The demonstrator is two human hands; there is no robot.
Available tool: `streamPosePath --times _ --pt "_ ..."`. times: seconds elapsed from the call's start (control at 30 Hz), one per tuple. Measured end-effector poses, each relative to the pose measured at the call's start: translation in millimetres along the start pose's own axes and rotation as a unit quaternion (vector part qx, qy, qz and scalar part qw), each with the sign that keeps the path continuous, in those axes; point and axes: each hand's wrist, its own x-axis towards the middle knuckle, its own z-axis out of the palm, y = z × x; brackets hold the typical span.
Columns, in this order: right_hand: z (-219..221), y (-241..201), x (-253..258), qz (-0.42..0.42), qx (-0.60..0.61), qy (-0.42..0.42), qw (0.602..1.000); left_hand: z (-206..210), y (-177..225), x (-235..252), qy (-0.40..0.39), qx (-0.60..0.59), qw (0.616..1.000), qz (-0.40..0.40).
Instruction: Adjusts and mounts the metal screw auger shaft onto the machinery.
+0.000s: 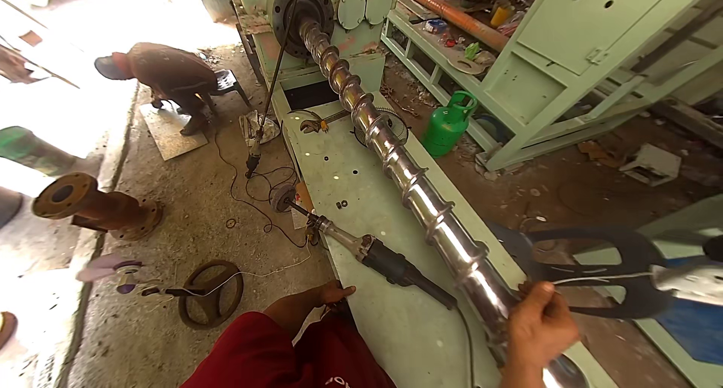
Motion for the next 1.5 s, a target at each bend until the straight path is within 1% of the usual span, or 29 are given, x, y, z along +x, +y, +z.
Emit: streamPosePath --times 0.27,1.5 --pt "0.8 1.3 0.5 -0.002 0.005 0.0 1.0 0.4 0.4 -2.5 -0.004 -0.003 1.0 0.009" --pt "-0.6 -0.7 -0.1 -0.004 -0.004 -0.004 1.0 -0.7 2.0 -2.6 -0.007 0.008 1.0 0.0"
